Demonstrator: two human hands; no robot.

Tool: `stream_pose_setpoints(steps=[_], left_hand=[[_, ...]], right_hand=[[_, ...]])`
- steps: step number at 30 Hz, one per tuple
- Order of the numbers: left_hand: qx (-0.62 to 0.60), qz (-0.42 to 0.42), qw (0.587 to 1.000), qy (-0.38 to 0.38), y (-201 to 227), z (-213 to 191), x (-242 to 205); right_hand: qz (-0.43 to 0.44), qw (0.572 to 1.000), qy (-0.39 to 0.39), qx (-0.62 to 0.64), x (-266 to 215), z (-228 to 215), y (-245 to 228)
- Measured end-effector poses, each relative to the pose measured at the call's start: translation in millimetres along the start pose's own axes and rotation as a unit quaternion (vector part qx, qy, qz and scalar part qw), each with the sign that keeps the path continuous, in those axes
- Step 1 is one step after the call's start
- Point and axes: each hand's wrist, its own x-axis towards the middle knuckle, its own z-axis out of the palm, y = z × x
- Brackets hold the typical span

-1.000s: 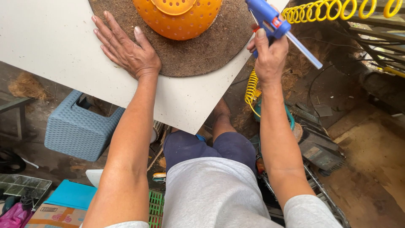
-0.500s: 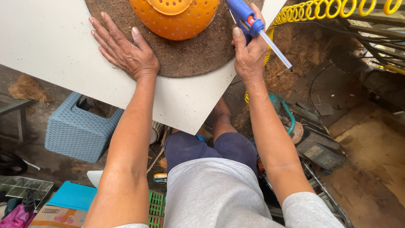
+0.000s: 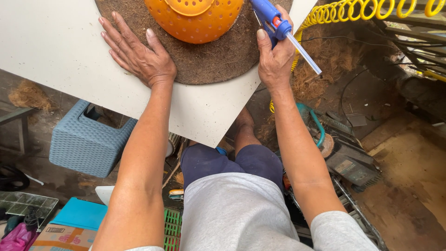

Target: The person uses a hot glue gun to apply glue along the edge of a circular brown mat on a white table. An orange plastic colander is placed on top of the mat during the process.

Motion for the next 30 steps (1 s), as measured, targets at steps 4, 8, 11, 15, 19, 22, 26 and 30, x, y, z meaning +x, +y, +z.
stream_pose_setpoints(steps=[4,8,11,15,19,22,26,30], left_hand=[[0.007,-0.001,1.0,0.0,0.6,-0.9,-0.2],[-0.005,0.0,1.0,0.006,-0.8,1.2,-0.3],[-0.007,0.002,1.0,0.007,-1.1,1.1,-1.1],[0.006,0.001,1.0,0.005,-0.1,0.5,-0.5],[0.0,-0.003,1.0,-0.002,-0.3,0.0,0.2],[0.008,-0.004,1.0,-0.004,-0.6,0.1,0.4],[-0.006,0.001,1.0,0.001,-1.5,0.9,-0.5],[-0.009,0.002,1.0,0.002,-1.7,0.6,-0.8]], right_hand=[[-0.007,1.0,-0.003,-0.012,1.9,0.6,-12.1],[-0.001,1.0,-0.001,-0.003,2.1,1.9,-13.0],[-0.006,1.0,-0.003,-0.001,1.7,0.2,-17.4],[-0.026,1.0,-0.002,-0.017,2.0,-1.9,-15.4],[-0.028,1.0,-0.002,-0.011,2.5,-2.6,-15.9],[-0.026,1.0,-0.008,-0.006,2.0,-3.7,-17.2],[-0.011,1.0,-0.008,-0.017,-0.1,-5.0,-16.0],[0.0,1.0,-0.013,-0.012,-2.8,-6.5,-10.2]])
